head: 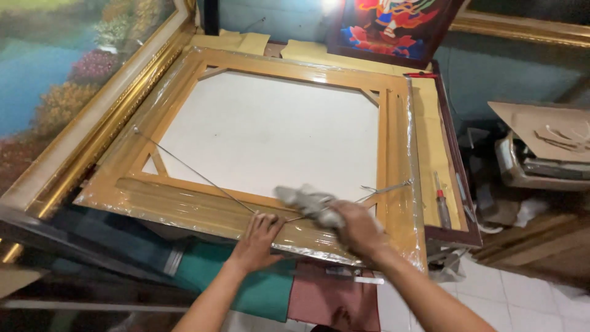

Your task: The person uses a screwdriver to attach a metal hanging wire to the back of a wooden picture frame. They secure the wire at two points on the frame and then lift the framed artwork to display it among other paintings.

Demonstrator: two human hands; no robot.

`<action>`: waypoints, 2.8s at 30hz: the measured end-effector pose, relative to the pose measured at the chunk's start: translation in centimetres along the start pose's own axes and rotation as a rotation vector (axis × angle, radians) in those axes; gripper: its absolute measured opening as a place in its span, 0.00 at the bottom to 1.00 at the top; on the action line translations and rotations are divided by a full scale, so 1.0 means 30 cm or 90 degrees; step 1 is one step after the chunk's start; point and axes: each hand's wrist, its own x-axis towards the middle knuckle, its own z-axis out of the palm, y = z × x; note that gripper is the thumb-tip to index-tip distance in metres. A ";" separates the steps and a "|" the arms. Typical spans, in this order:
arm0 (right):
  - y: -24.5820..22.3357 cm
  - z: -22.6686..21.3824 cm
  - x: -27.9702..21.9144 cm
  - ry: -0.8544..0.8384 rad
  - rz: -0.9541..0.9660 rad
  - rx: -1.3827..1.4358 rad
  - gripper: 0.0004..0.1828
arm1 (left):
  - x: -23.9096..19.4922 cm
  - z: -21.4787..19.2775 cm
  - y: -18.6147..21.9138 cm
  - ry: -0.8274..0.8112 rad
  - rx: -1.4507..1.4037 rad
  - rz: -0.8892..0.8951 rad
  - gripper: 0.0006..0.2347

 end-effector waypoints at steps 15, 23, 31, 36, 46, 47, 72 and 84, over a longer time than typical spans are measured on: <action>-0.196 0.069 -0.035 -0.204 0.092 -0.406 0.51 | -0.093 -0.095 -0.221 -0.021 0.252 0.018 0.30; -0.060 -0.046 -0.076 0.074 0.493 -0.310 0.28 | -0.100 -0.024 -0.286 0.072 0.213 0.088 0.09; 0.334 -0.220 -0.062 -0.035 0.688 -0.248 0.31 | -0.101 -0.022 -0.282 -0.026 0.107 0.031 0.25; 0.350 -0.291 -0.100 0.106 0.842 -0.168 0.29 | -0.102 -0.021 -0.281 -0.030 0.086 -0.018 0.21; -0.140 -0.128 -0.086 0.297 0.465 -0.145 0.28 | -0.118 -0.003 -0.297 0.076 0.137 0.055 0.34; -0.148 -0.071 -0.093 0.111 0.355 -0.202 0.32 | -0.119 0.004 -0.302 0.062 0.131 0.060 0.33; -0.593 -0.621 0.309 0.331 -0.080 -0.590 0.19 | 0.472 -1.155 -0.190 0.235 0.241 0.060 0.14; -0.512 -1.033 0.889 0.482 -0.057 -0.586 0.18 | 1.117 -1.384 -0.513 0.432 0.355 -0.056 0.21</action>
